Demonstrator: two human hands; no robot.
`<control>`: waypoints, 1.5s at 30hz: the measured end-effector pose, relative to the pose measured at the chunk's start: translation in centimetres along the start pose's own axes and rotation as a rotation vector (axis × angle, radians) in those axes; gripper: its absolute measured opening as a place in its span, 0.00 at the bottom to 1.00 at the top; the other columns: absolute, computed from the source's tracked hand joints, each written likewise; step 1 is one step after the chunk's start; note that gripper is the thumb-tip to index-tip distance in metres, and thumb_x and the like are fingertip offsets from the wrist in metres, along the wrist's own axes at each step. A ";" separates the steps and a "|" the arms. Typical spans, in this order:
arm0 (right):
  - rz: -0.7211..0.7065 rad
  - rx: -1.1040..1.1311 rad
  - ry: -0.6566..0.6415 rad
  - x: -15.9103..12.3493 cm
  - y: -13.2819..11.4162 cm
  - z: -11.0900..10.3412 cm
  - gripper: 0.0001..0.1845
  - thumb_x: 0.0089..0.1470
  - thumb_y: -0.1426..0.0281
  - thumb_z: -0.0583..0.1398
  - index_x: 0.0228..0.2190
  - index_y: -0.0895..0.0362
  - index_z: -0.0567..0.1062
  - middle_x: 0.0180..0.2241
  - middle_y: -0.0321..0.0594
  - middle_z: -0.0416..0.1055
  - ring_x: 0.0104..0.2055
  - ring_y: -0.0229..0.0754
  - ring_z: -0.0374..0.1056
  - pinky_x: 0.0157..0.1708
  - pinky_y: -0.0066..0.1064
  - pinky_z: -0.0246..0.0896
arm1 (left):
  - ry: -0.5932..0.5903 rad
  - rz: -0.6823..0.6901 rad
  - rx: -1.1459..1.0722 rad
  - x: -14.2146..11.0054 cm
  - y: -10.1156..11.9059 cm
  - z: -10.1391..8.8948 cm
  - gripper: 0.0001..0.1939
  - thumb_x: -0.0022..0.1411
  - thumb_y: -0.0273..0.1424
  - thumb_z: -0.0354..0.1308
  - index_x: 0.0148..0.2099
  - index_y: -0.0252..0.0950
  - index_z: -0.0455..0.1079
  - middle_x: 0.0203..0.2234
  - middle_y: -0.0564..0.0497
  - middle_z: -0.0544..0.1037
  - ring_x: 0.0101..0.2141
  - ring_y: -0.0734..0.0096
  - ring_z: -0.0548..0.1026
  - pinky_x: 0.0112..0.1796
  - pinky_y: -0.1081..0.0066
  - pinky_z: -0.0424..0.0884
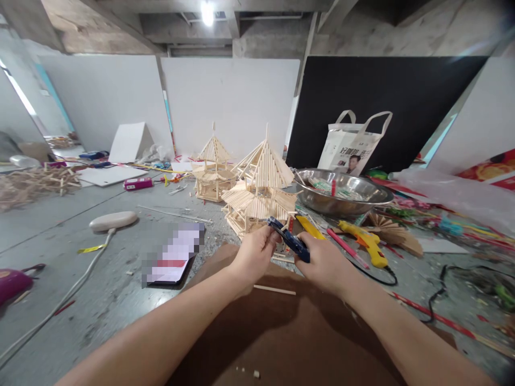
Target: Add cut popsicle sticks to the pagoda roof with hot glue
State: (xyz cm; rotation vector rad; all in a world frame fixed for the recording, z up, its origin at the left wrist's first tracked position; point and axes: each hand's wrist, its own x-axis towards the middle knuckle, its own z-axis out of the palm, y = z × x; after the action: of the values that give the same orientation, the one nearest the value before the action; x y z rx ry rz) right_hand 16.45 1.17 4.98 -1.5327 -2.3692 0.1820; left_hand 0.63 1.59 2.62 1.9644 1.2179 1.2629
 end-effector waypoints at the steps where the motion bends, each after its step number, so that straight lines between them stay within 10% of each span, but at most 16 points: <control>1: 0.000 -0.006 0.004 0.0 0.1 0.0 0.06 0.42 0.71 0.51 0.28 0.56 0.63 0.23 0.37 0.65 0.24 0.37 0.59 0.24 0.27 0.46 | 0.001 0.004 0.008 0.0 0.0 0.0 0.16 0.60 0.36 0.39 0.29 0.33 0.63 0.20 0.53 0.67 0.22 0.77 0.62 0.24 0.76 0.57; 12: -0.036 0.160 -0.032 0.3 0.2 0.1 0.11 0.42 0.73 0.51 0.33 0.56 0.63 0.29 0.39 0.67 0.31 0.40 0.62 0.30 0.28 0.51 | -0.042 0.076 0.219 0.0 -0.2 -0.9 0.13 0.59 0.32 0.41 0.27 0.34 0.61 0.20 0.52 0.67 0.23 0.77 0.64 0.25 0.76 0.57; 25: -0.113 0.238 -0.052 0.3 0.3 -0.2 0.19 0.40 0.76 0.51 0.39 0.56 0.63 0.35 0.39 0.65 0.36 0.40 0.61 0.36 0.30 0.53 | -0.412 -0.162 -0.581 0.7 -0.6 -1.9 0.14 0.57 0.38 0.45 0.25 0.34 0.57 0.10 0.60 0.58 0.09 0.85 0.54 0.12 0.79 0.47; 33: -0.030 0.198 -0.026 0.4 0.4 0.2 0.18 0.40 0.75 0.51 0.38 0.57 0.64 0.32 0.39 0.65 0.34 0.41 0.61 0.33 0.31 0.53 | -0.031 0.051 0.080 0.5 -0.3 -1.1 0.10 0.56 0.34 0.47 0.30 0.33 0.64 0.18 0.55 0.67 0.21 0.79 0.64 0.23 0.78 0.58; 45: -0.047 0.133 0.007 0.5 0.6 0.9 0.25 0.38 0.76 0.51 0.43 0.59 0.61 0.38 0.44 0.64 0.40 0.44 0.61 0.38 0.32 0.51 | 0.000 0.168 0.285 0.3 -0.6 -1.1 0.09 0.56 0.25 0.44 0.29 0.33 0.65 0.19 0.53 0.69 0.22 0.78 0.67 0.25 0.78 0.60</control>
State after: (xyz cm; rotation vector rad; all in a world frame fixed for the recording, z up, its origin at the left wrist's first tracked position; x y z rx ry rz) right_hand 16.45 1.92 4.03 -1.4129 -2.3345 0.3164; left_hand -0.52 2.04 2.74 2.3121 1.3154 1.2228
